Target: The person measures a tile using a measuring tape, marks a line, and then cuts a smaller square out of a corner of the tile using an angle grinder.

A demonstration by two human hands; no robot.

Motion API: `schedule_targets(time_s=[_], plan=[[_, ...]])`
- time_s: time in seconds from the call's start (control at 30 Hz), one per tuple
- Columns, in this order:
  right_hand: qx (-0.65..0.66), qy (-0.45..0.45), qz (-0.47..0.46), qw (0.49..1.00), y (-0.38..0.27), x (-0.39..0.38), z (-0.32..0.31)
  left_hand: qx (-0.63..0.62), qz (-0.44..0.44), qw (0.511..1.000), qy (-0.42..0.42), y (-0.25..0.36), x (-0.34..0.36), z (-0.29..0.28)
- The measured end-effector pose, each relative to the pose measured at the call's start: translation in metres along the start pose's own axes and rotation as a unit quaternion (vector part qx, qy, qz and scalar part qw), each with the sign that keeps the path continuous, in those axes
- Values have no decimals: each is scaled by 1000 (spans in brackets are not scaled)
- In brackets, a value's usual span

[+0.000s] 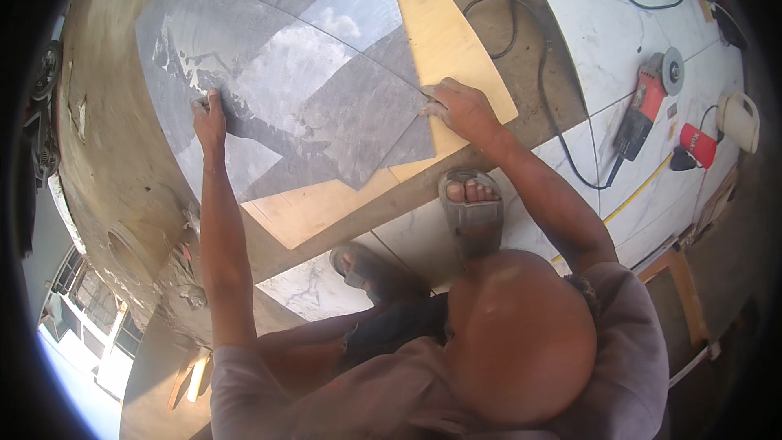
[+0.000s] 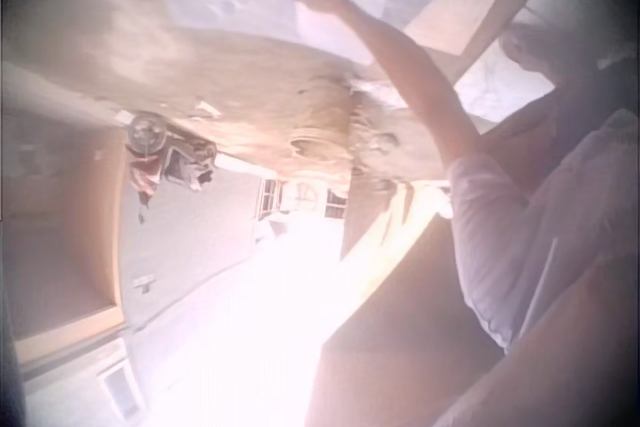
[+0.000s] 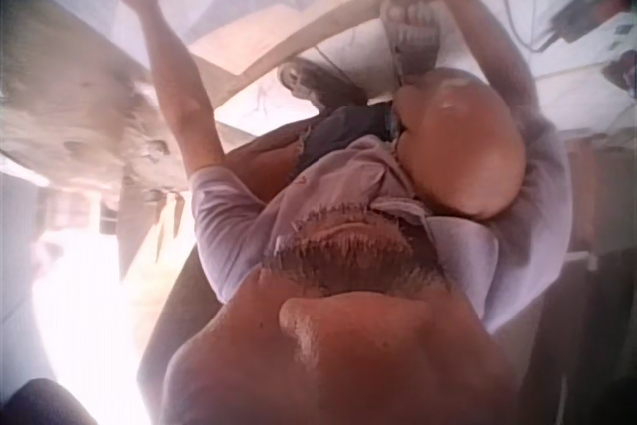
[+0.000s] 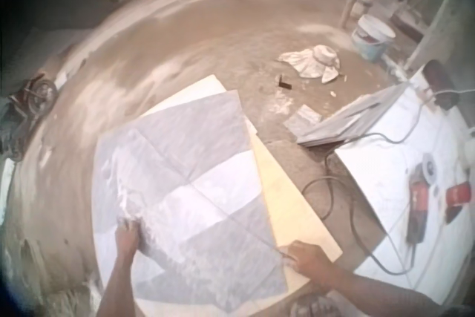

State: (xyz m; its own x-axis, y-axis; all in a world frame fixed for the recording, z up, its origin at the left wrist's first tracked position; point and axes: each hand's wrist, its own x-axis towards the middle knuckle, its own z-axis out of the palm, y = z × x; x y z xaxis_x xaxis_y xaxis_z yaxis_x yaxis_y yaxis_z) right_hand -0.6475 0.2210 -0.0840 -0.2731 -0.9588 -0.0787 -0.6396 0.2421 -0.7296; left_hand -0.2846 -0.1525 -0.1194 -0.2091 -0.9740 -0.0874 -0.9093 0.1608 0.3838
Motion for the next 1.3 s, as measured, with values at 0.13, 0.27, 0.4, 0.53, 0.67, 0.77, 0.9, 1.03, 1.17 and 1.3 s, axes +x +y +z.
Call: schedule_targets(time_s=[0.13, 0.27, 0.4, 0.53, 0.67, 0.77, 0.9, 1.03, 1.17, 1.3], plan=[[-20, 3, -5, 1000, 2, 0, 3, -82, -4, 996, -15, 1, -24, -3], [-35, 22, -16, 999, 6, 0, 8, -114, 67, 989, -60, -3, -34, -12], [-37, 38, 6, 999, 7, 0, 9, -118, 146, 974, -124, 0, -30, -20], [-51, 30, 26, 998, 0, 7, 10, -85, 139, 980, -109, -5, -22, -20], [-2, 47, 92, 995, -8, 3, 12, -81, 130, 981, -121, 12, -29, -20], [71, 62, 202, 975, -28, 0, 15, -56, 128, 988, -62, 13, -42, -27], [59, -2, 256, 965, -58, -27, 22, -24, 13, 999, 46, -35, -88, -38], [10, -21, 258, 966, -77, -45, 16, 153, -355, 910, 151, -103, -132, -52], [17, -40, 285, 958, -77, -43, 24, -302, -506, 807, 39, -191, -160, -54], [72, 7, 278, 958, -71, -48, 34, -641, -394, 655, 68, -228, -145, -13]])
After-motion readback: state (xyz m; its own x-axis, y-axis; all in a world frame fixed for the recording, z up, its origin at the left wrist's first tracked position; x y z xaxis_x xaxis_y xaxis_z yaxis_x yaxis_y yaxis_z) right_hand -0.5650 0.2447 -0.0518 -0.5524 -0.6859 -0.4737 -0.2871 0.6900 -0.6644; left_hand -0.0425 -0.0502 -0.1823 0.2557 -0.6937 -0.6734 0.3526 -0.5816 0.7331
